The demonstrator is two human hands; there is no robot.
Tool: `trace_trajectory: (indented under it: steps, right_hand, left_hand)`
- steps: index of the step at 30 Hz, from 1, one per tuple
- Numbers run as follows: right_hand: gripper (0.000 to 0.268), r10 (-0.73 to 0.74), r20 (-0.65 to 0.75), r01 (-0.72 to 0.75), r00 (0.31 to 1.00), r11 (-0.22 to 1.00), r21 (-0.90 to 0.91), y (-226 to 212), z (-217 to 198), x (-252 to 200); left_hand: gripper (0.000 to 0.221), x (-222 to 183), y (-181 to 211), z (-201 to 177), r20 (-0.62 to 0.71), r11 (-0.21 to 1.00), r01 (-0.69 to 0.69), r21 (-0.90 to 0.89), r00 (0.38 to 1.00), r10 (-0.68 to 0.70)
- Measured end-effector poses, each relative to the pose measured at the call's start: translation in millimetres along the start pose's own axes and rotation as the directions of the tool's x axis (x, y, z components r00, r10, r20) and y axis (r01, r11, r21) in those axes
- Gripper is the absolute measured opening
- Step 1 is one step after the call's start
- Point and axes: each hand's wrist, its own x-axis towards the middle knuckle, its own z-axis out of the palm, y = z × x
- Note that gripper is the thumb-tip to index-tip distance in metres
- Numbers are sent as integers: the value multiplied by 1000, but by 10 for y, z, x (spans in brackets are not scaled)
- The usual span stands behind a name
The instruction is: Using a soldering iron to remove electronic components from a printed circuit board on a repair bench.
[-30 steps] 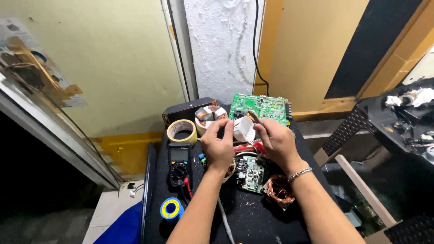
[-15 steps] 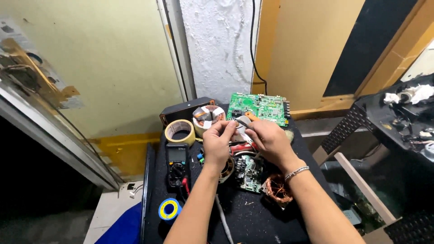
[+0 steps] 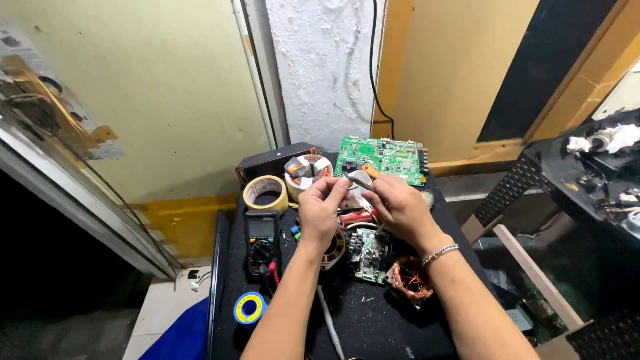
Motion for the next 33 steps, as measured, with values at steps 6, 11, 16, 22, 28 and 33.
trace_trajectory:
  steps: [6, 11, 16, 22, 28, 33]
  right_hand:
    - [35, 58, 20, -58, 998, 998, 21, 61, 38, -62]
    - [35, 85, 23, -86, 996, 996, 13, 29, 35, -50]
    - [34, 99, 22, -99, 995, 995, -8, -3, 7, -32]
    - [27, 80, 34, -80, 996, 997, -15, -29, -10, -7]
    - [28, 60, 39, -62, 997, 997, 42, -96, -42, 40]
    - [33, 33, 24, -34, 999, 998, 56, -134, -78, 64]
  left_hand:
    - [11, 39, -19, -40, 29, 1000, 20, -4, 999, -19]
    - [11, 15, 29, -39, 39, 998, 45, -39, 998, -43]
    - [12, 21, -20, -45, 67, 995, 78, -64, 995, -74]
    - [17, 28, -65, -46, 128, 970, 136, -201, 985, -112]
    - [18, 29, -95, -56, 137, 962, 147, -231, 984, -118]
    - [19, 34, -126, -48, 157, 956, 167, -240, 979, -131]
